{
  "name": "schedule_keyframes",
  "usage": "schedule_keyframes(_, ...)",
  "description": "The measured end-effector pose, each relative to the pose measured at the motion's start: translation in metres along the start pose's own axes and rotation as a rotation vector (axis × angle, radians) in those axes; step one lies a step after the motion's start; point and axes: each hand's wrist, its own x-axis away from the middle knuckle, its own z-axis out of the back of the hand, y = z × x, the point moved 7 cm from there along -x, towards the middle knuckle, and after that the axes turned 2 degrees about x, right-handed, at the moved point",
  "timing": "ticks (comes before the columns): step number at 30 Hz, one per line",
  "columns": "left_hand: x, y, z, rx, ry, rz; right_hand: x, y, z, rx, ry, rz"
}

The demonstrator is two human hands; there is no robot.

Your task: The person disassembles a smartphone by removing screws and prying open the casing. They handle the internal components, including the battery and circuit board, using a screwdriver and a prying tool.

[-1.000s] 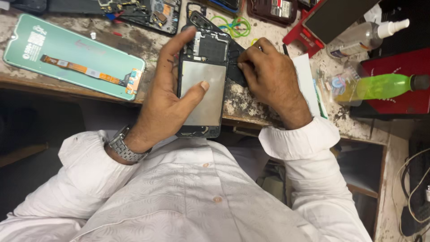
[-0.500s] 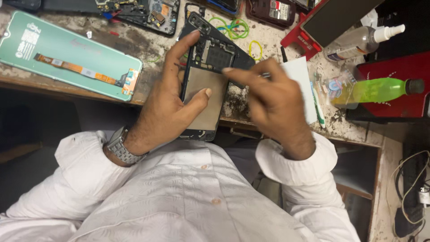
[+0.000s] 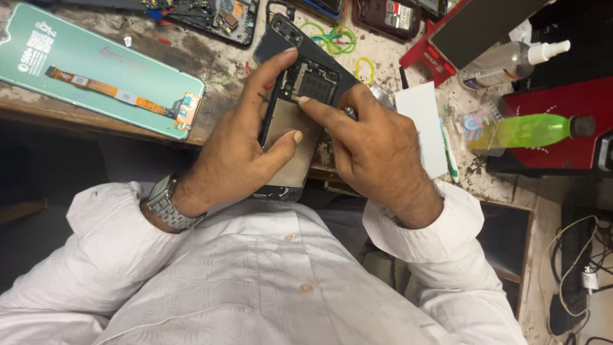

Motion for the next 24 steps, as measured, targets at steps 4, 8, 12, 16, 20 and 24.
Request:
schedule_keyframes(4,0.008,-0.008,-0.010,0.294,-0.011,0.170,0.022,0.002,0.007,-0.178,0.077,-0.088)
schedule_keyframes(8,0.012,-0.017,-0.010,0.518,-0.026,0.349,0.048,0.024,0.009,-0.864,0.257,-0.385)
schedule_keyframes(12,0.006,-0.018,-0.012,0.549,-0.034,0.333,0.072,0.041,0.002,-1.100,0.325,-0.575)
schedule_keyframes(16,0.003,-0.019,-0.016,0.530,-0.033,0.358,0.079,0.052,-0.010,-1.316,0.351,-0.582)
schedule_keyframes(20,0.004,-0.019,-0.019,0.466,-0.042,0.397,0.080,0.064,-0.025,-1.456,0.334,-0.637)
schedule_keyframes(24,0.004,-0.012,-0.023,0.246,-0.087,0.290,0.080,0.070,-0.037,-1.554,0.309,-0.663)
